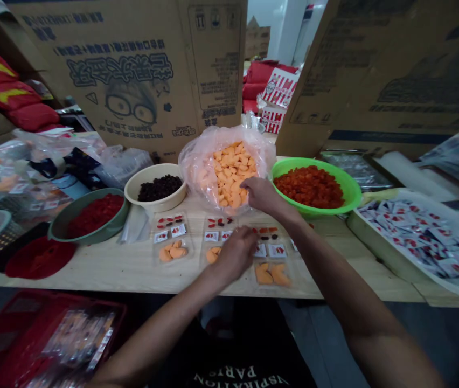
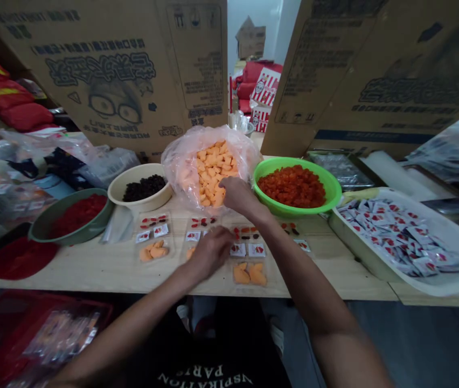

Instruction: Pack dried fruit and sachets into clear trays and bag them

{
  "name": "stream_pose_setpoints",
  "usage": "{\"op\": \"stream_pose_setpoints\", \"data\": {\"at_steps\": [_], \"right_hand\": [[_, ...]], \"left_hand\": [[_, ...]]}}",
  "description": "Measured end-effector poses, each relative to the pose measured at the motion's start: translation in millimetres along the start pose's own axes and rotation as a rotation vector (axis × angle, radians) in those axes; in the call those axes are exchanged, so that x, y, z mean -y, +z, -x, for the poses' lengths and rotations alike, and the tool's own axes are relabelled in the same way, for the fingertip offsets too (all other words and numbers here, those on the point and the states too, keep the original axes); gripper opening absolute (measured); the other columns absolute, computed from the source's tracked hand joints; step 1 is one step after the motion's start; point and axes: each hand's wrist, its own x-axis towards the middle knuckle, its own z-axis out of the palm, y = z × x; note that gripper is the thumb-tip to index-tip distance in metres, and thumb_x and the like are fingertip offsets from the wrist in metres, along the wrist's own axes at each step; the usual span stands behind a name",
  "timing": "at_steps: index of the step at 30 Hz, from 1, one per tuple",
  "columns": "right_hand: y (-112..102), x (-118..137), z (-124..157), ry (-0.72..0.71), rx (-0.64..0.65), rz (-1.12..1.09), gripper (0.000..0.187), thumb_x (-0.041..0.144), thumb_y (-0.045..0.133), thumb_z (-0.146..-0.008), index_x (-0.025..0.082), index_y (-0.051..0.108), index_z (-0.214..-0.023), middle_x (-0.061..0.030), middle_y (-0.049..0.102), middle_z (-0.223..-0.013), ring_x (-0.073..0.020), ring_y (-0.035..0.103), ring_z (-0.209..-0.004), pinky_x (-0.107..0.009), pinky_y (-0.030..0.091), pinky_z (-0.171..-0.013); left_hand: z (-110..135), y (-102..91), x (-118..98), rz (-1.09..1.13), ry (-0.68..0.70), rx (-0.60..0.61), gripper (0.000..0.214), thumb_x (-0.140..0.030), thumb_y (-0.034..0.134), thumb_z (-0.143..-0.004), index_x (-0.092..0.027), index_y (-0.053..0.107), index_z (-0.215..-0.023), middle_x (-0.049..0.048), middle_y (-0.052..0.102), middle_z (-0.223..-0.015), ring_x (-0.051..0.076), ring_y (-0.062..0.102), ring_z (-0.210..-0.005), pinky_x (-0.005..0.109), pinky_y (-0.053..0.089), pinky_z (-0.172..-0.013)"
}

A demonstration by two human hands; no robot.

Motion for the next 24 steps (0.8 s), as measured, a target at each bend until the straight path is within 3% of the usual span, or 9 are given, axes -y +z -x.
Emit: {"op": "stream_pose_setpoints", "data": {"at_steps": [2,4,6,9,12,15,19,22,24], "right_hand": [[13.6,7.8,-23.1,0.027,0.182,0.047,0.042,0.009,0.058,-0.080,0.012,0.065,-0.122,-0.0182,0.068,-0.119,-0.0306,0.062,-0.112,-0.037,0.045,-0.095],[27.3,12.5,-35.0,0.054,0.257,0.051,0.039,0.011,0.068,-0.074,0.013,0.068,-0.113,-0.0188,0.070,-0.111,-0.0334,0.065,-0.106,-0.040,0.047,-0.091],[37.0,12.7,-37.5,0.068,0.254,0.024,0.039,0.010,0.072,-0.068,0.016,0.070,-0.107,-0.0169,0.070,-0.107,-0.0333,0.065,-0.104,-0.040,0.047,-0.089],[42.2,4.3,-32.3,0.094,0.202,-0.071,0.044,0.007,0.068,-0.068,0.017,0.067,-0.111,-0.0134,0.070,-0.109,-0.0283,0.065,-0.101,-0.035,0.048,-0.086],[39.3,-8.9,-24.5,0.150,0.114,-0.210,0.044,0.007,0.058,-0.075,0.014,0.063,-0.118,-0.0115,0.070,-0.109,-0.0217,0.065,-0.095,-0.028,0.049,-0.078],[31.0,-20.6,-11.3,0.207,0.022,-0.386,0.041,0.014,0.048,-0.084,0.013,0.059,-0.123,-0.0096,0.069,-0.107,-0.0167,0.064,-0.086,-0.025,0.049,-0.071],[12.1,-35.9,31.6,0.240,-0.036,-1.125,0.030,0.032,0.065,-0.075,0.016,0.065,-0.100,-0.0037,0.067,-0.086,-0.0131,0.057,-0.066,-0.025,0.046,-0.061],[-4.9,-52.9,83.7,0.295,-0.029,-1.375,0.034,0.038,0.079,-0.065,0.019,0.065,-0.090,-0.0019,0.066,-0.081,-0.0123,0.056,-0.063,-0.024,0.044,-0.058],[-16.3,-67.8,122.4,0.373,-0.049,-1.309,0.036,0.042,0.078,-0.068,0.019,0.066,-0.092,-0.0023,0.066,-0.081,-0.0124,0.055,-0.063,-0.024,0.043,-0.057]], "left_hand": [[-34.7,-29.4,22.0,-0.121,-0.108,-0.089,0.028,-0.010,0.044,-0.094,-0.015,0.070,-0.105,0.0121,0.065,-0.107,0.023,0.061,-0.102,0.035,0.050,-0.090],[-68.9,-55.2,47.8,-0.286,-0.250,-0.003,0.032,-0.009,0.044,-0.093,-0.015,0.069,-0.111,0.0136,0.066,-0.110,0.024,0.062,-0.105,0.035,0.049,-0.090],[-95.6,-72.3,71.5,-0.382,-0.337,0.129,0.030,-0.010,0.049,-0.090,-0.012,0.069,-0.112,0.0157,0.067,-0.109,0.027,0.063,-0.105,0.034,0.049,-0.087],[-116.4,-79.3,92.4,-0.409,-0.357,0.223,0.022,-0.012,0.061,-0.082,-0.010,0.073,-0.101,0.0190,0.068,-0.107,0.031,0.064,-0.104,0.034,0.050,-0.083],[-118.5,-73.6,94.7,-0.405,-0.328,0.267,0.016,-0.014,0.070,-0.075,-0.012,0.074,-0.090,0.0189,0.068,-0.110,0.033,0.063,-0.105,0.034,0.049,-0.084],[-111.0,-68.9,92.8,-0.375,-0.299,0.291,0.011,-0.014,0.072,-0.071,-0.015,0.073,-0.082,0.0146,0.070,-0.099,0.029,0.065,-0.099,0.032,0.049,-0.084],[-100.3,-72.3,99.0,-0.343,-0.276,0.248,0.009,-0.012,0.063,-0.077,-0.014,0.071,-0.079,0.0129,0.071,-0.093,0.026,0.065,-0.095,0.031,0.048,-0.083],[-95.3,-72.2,96.9,-0.167,-0.301,0.060,0.018,-0.017,0.051,-0.087,-0.013,0.069,-0.088,0.0111,0.069,-0.092,0.023,0.064,-0.091,0.031,0.049,-0.079],[-91.5,-64.8,83.8,0.247,-0.363,-0.116,0.023,-0.021,0.048,-0.090,-0.013,0.066,-0.101,0.0072,0.068,-0.091,0.018,0.064,-0.082,0.029,0.051,-0.074]]}}
